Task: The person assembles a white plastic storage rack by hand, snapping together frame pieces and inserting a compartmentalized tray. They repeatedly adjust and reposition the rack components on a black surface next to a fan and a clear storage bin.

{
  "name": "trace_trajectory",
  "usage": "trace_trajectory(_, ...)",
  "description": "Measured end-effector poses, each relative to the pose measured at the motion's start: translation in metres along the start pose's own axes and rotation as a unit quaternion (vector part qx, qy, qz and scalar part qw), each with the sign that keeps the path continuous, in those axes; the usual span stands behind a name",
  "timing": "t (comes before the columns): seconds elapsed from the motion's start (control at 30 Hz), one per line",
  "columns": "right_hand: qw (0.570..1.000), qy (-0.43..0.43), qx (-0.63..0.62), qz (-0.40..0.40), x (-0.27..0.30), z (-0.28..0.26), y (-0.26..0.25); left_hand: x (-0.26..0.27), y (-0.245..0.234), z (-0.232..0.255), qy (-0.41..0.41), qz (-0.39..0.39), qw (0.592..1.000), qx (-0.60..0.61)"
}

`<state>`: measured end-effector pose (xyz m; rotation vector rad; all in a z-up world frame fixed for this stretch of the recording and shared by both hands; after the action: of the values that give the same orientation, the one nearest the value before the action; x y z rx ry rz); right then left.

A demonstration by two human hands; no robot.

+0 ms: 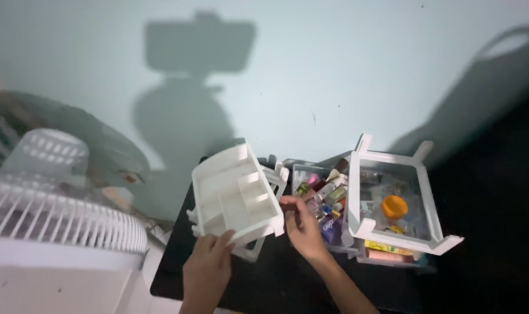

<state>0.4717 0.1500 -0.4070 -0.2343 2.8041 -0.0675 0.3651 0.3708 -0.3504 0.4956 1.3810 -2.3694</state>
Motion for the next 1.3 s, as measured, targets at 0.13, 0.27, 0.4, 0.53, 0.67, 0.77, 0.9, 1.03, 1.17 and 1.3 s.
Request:
trace_trajectory(0.13, 0.981, 0.154, 0.114, 0.024, -0.011, 0.007, 0.009, -0.012, -0.021, -0.022, 0.024, 0.048, 0.999, 0.002)
trace_trajectory(0.27, 0.968, 0.061, 0.239, -0.055, -0.023, -0.002, 0.025, -0.03, -0.033, -0.04, 0.014, 0.086, 0.996, 0.003)
trace_trajectory(0.4, 0.938, -0.01, 0.324, -0.123, -0.029, 0.004, 0.047, -0.039, -0.026, -0.05, 0.048, 0.101, 0.991, -0.071)
trace_trajectory(0.53, 0.907, 0.014, 0.382, -0.177, -0.027, 0.029, 0.067, -0.032, -0.02, -0.058, 0.066, 0.114, 0.985, -0.111)
trace_trajectory(0.67, 0.859, -0.019, 0.451, -0.243, -0.013, 0.052, 0.078, -0.018, -0.018, -0.067, 0.093, 0.143, 0.98, -0.101)
trace_trajectory(0.77, 0.855, 0.001, 0.438, -0.278, -0.009, 0.042, 0.077, -0.011, -0.021, -0.07, 0.085, 0.143, 0.982, -0.092)
trace_trajectory(0.9, 0.834, 0.097, 0.437, -0.322, -0.01, 0.022, 0.069, -0.003, -0.03, -0.067, 0.092, 0.156, 0.979, -0.096)
trace_trajectory(1.03, 0.812, 0.088, 0.466, -0.341, -0.01, 0.024, 0.057, 0.008, -0.034, -0.067, 0.083, 0.143, 0.981, -0.102)
trace_trajectory(1.17, 0.828, 0.023, 0.447, -0.338, -0.019, 0.024, 0.048, 0.018, -0.036, -0.063, 0.062, 0.132, 0.986, -0.081)
trace_trajectory(1.3, 0.915, 0.105, 0.296, -0.254, -0.033, -0.014, 0.04, 0.024, -0.037, -0.057, 0.086, 0.151, 0.982, -0.078)
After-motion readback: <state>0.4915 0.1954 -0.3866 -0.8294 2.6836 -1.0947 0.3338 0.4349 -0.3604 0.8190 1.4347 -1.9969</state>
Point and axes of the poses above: each hand's wrist, its own x-axis away from the middle knuckle, its own y-axis out of the palm, z = x × y, the point moved 3 cm from there along -x, towards the middle knuckle, and after that the axes turned 3 degrees about -x, right-handed, at the moved point
